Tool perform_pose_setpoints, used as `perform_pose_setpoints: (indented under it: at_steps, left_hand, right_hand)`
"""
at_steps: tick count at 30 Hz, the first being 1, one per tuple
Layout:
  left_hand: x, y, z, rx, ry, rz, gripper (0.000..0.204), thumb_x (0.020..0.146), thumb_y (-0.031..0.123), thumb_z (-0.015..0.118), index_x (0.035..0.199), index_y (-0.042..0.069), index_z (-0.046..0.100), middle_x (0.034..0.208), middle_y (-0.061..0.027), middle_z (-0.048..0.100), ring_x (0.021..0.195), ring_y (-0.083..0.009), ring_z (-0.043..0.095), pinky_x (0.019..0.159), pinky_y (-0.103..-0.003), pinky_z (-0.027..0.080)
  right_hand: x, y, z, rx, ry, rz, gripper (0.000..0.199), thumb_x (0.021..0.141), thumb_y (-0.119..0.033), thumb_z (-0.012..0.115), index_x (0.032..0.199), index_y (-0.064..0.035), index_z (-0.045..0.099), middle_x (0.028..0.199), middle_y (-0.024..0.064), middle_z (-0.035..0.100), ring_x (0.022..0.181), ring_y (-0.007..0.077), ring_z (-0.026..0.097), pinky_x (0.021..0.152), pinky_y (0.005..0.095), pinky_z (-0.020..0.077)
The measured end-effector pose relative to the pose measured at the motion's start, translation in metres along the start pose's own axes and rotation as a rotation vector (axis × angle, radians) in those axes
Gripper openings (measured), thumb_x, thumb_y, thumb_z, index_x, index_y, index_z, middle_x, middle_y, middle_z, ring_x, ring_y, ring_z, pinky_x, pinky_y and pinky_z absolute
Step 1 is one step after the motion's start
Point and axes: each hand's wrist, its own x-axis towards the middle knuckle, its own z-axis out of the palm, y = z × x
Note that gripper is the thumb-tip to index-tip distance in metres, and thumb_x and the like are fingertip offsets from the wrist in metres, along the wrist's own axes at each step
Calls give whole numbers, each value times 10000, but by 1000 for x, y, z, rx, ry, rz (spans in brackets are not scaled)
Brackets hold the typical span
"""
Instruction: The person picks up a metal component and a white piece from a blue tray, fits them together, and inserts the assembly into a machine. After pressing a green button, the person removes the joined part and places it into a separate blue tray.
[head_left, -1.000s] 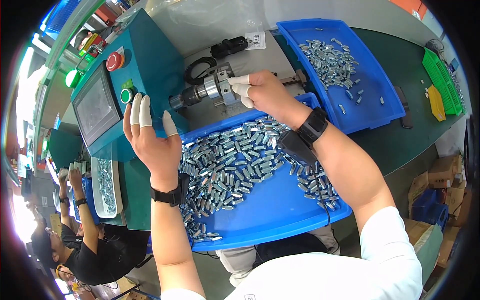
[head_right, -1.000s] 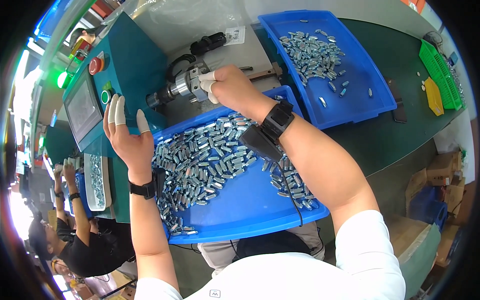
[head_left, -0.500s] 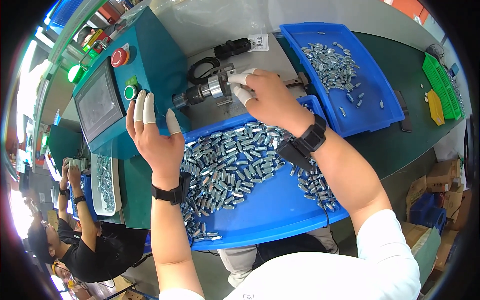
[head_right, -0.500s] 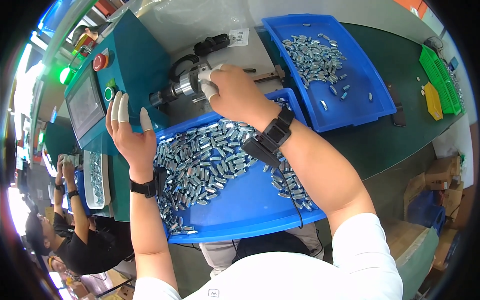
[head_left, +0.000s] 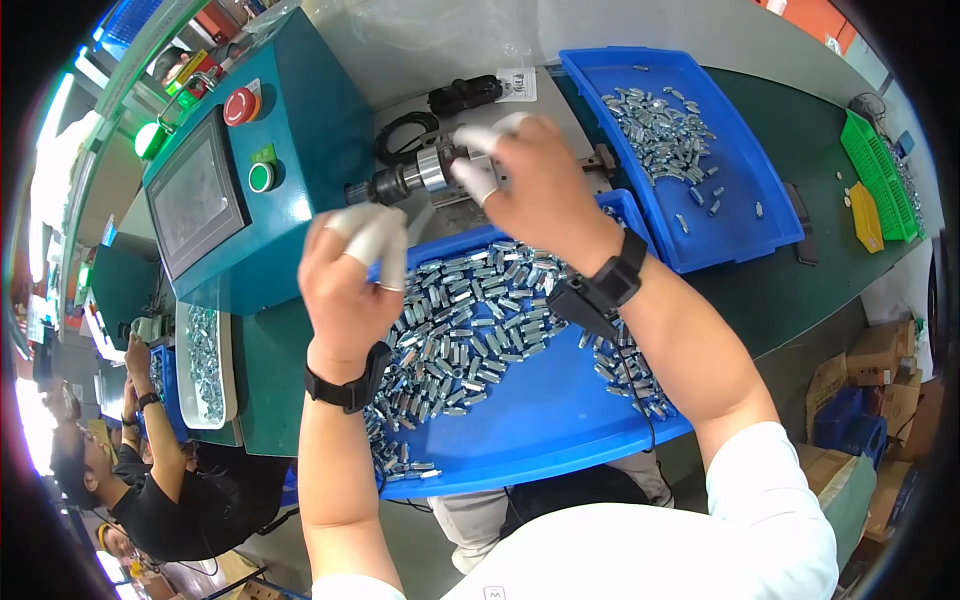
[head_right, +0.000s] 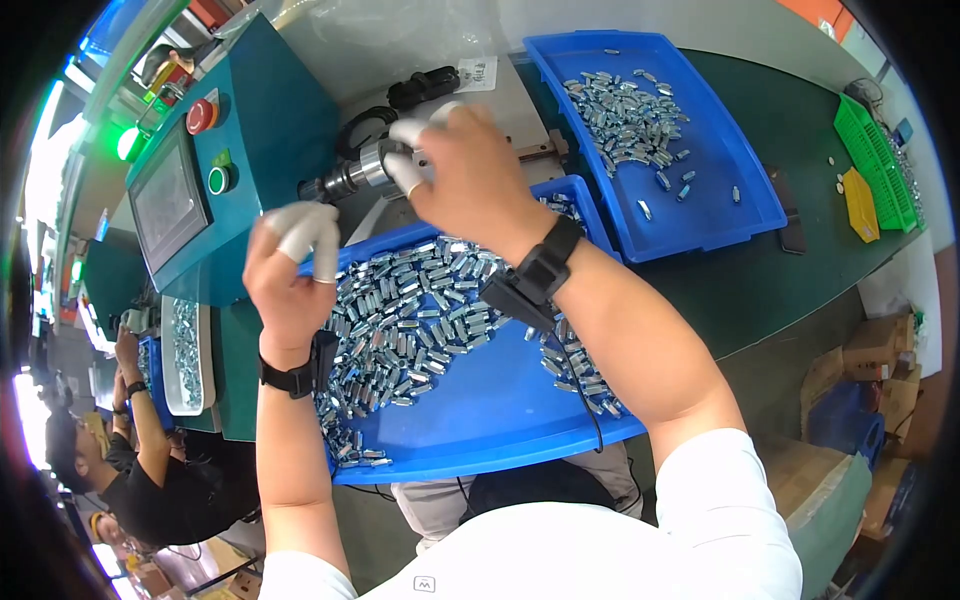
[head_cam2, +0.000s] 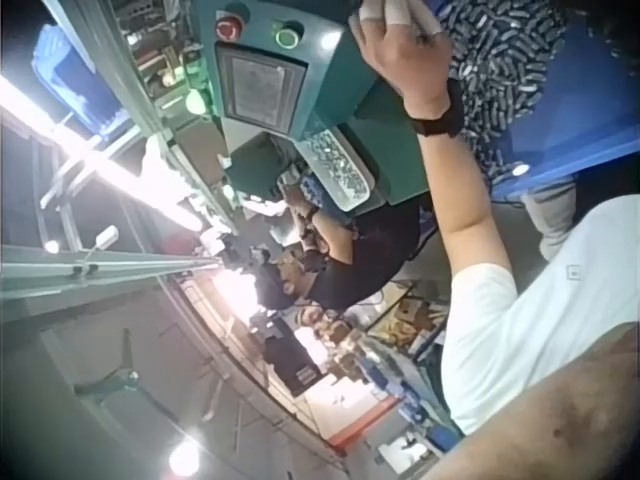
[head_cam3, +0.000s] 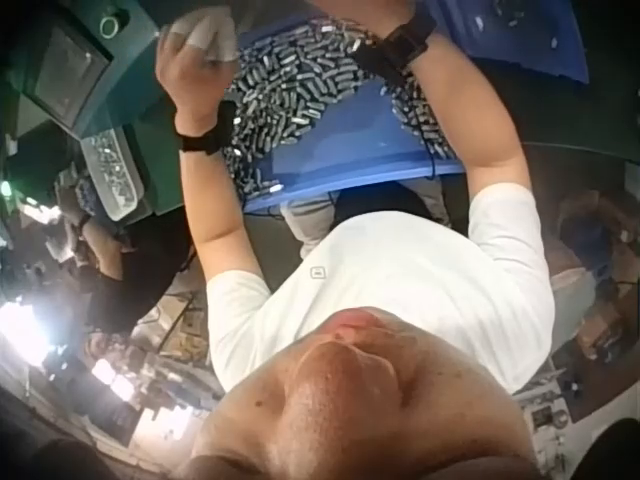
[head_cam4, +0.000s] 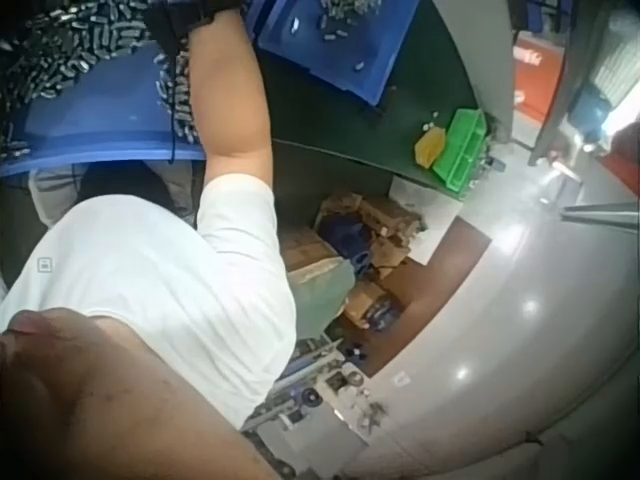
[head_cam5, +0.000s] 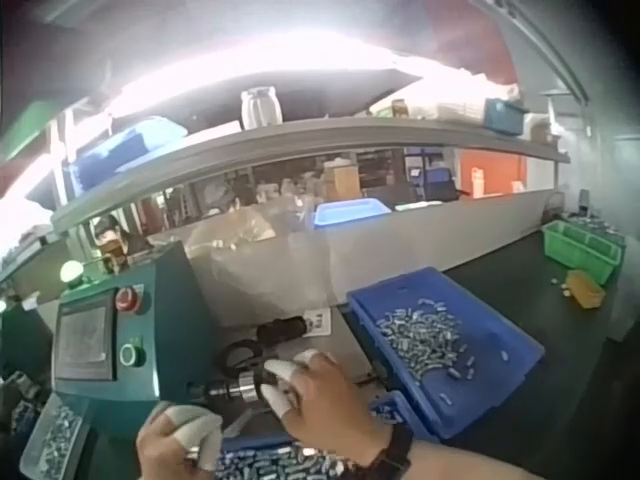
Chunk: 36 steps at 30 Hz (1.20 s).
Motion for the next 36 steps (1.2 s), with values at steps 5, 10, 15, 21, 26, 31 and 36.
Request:
perform_pose_setpoints:
  at_steps: [5,10,15,21,26,31,36]
  left_hand:
    - [-15,3,22,-314,-490,4,219,814,-4,748,1027,42,767,1032,-135,747,944,-340,706,818,-423,586]
    - [-27,3,30,-81,-710,-148,224,797,-27,785,1017,10,780,956,-175,729,907,-404,696,787,-459,576]
    - [-24,17,31,-82,-659,-227,244,803,-20,784,1045,9,777,935,-202,706,878,-426,686,774,-474,568]
    - [-30,13,34,23,-714,-309,203,805,-9,788,1006,22,784,949,-202,709,860,-423,689,771,-473,562]
    - [-31,9,28,-4,-768,-332,184,776,-50,701,944,16,737,978,-194,690,942,-409,695,797,-486,577]
    - [-25,19,15,51,-777,-295,248,790,-34,774,1027,36,779,983,-191,716,873,-418,697,782,-460,562]
    - [-25,19,14,141,-852,-284,204,769,-59,713,957,16,739,967,-194,696,918,-419,695,782,-479,564]
  right_hand:
    - [8,48,-20,651,408,692,540,1039,-270,655,1520,-44,554,1256,58,655,1107,156,637,926,341,509]
    - [11,64,-21,922,801,1021,622,1040,-251,640,1584,-19,448,1299,68,634,1114,164,641,920,322,508]
    - [6,39,-11,852,548,738,631,1067,-249,600,1612,-9,391,1349,94,618,1111,172,642,925,326,509]
    - [0,47,3,778,341,628,586,1086,-234,569,1604,-11,410,1386,102,614,1111,161,642,928,320,510]
    - [0,39,2,802,298,641,560,1084,-233,572,1588,-24,446,1365,91,627,1089,150,644,915,303,504]
    - [1,37,2,810,233,677,538,1073,-225,580,1569,-40,483,1324,84,649,1042,137,649,873,289,497]
    - [3,39,8,773,230,661,533,1061,-222,592,1556,-45,505,1254,76,668,988,114,635,824,283,490]
